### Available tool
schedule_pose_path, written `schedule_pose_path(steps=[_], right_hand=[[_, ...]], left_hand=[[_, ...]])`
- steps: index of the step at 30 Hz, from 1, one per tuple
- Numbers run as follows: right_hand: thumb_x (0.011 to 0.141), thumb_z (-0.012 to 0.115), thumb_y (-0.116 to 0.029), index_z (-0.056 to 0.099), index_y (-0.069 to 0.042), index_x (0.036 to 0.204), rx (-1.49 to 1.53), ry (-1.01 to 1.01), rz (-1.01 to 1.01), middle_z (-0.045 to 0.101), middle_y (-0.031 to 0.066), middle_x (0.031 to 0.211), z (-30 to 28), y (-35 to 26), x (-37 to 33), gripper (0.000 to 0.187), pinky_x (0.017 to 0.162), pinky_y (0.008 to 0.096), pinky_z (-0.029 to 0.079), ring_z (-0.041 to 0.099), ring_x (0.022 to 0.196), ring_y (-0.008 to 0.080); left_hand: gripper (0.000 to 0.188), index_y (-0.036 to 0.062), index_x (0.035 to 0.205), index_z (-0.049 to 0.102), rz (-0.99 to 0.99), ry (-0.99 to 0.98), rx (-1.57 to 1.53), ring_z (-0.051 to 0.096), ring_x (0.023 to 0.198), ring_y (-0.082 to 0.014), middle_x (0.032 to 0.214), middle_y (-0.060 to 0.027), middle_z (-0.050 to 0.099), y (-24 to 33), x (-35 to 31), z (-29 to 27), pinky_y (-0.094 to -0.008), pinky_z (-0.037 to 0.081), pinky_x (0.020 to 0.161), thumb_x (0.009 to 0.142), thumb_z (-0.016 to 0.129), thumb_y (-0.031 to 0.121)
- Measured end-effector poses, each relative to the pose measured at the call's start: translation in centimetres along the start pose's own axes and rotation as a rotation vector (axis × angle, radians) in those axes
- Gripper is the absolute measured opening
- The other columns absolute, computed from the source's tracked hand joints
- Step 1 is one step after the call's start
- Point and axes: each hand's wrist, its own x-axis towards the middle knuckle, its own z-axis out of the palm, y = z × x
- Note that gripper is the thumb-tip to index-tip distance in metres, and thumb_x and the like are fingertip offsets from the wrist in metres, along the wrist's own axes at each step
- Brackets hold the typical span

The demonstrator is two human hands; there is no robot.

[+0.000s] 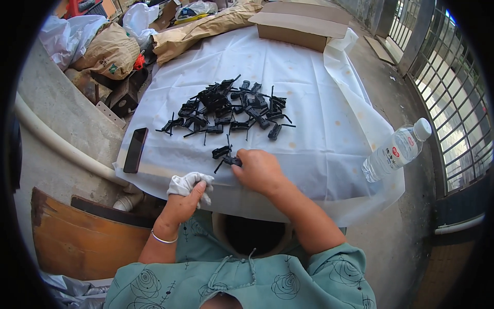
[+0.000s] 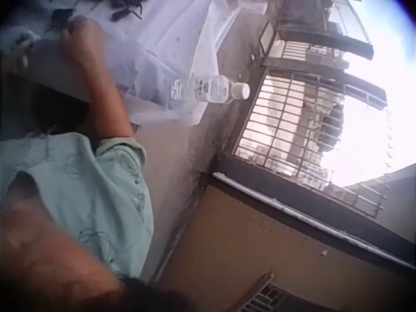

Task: Wiping and inspecting small black plastic components with a cloth.

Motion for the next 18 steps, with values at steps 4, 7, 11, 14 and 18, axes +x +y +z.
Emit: schedule_pose_path(steps=[4, 7, 11, 14, 18], right_hand=[[0.080, 0.058, -0.023, 0.059, -0.001, 0.087, 0.502, -0.187, 0.241, 0.052, 0.0049, 0.063, -3.2, 1.6, -0.8, 0.022, 0.053, 0.0271, 0.040, 0.047, 0.056, 0.0116], [0.081, 0.059, -0.019, 0.058, -0.001, 0.090, 0.751, -0.268, 0.165, 0.045, -0.0005, 0.060, -2.5, 1.4, -2.1, 0.020, 0.051, 0.0233, 0.035, 0.041, 0.055, 0.0068], [0.079, 0.062, -0.013, 0.056, -0.005, 0.101, 0.529, -0.344, -0.211, 0.052, 0.0085, 0.064, -3.0, 0.5, -3.3, 0.024, 0.052, 0.0277, 0.041, 0.048, 0.054, 0.0156], [0.078, 0.063, -0.013, 0.055, -0.007, 0.104, 0.393, -0.043, -0.455, 0.056, 0.0105, 0.072, -2.3, 0.2, -3.9, 0.028, 0.054, 0.0320, 0.044, 0.054, 0.058, 0.0220], [0.075, 0.065, -0.011, 0.055, -0.006, 0.105, 0.360, -0.011, -0.398, 0.056, 0.0096, 0.073, -3.2, -0.7, -4.2, 0.032, 0.053, 0.0326, 0.044, 0.054, 0.059, 0.0237]], left_hand=[[0.020, 0.0012, 0.102, 0.055, -0.181, -0.034, -0.451, 0.052, 0.054, -0.0070, 0.083, -0.0069, 0.061, -0.4, 0.8, 0.4, -0.0184, 0.041, 0.048, 0.093, 0.042, 0.015], [0.022, 0.0013, 0.103, 0.055, -0.304, -0.157, -0.776, 0.057, 0.060, -0.0100, 0.085, -0.0076, 0.062, -0.9, 1.7, 1.7, -0.0202, 0.044, 0.048, 0.092, 0.042, 0.016], [0.023, 0.0028, 0.105, 0.055, -0.439, -0.292, -1.097, 0.061, 0.071, -0.0147, 0.086, -0.0085, 0.062, -1.4, 2.2, 2.5, -0.0237, 0.048, 0.052, 0.091, 0.046, 0.020], [0.024, 0.0037, 0.105, 0.055, -0.403, -0.404, -1.091, 0.060, 0.069, -0.0143, 0.085, -0.0072, 0.062, -1.6, 2.2, 2.3, -0.0232, 0.049, 0.059, 0.090, 0.049, 0.022], [0.018, 0.0067, 0.104, 0.054, -0.267, -0.374, -1.032, 0.050, 0.052, -0.0064, 0.080, -0.0051, 0.061, 0.3, 2.2, 3.2, -0.0187, 0.040, 0.045, 0.092, 0.048, 0.019]])
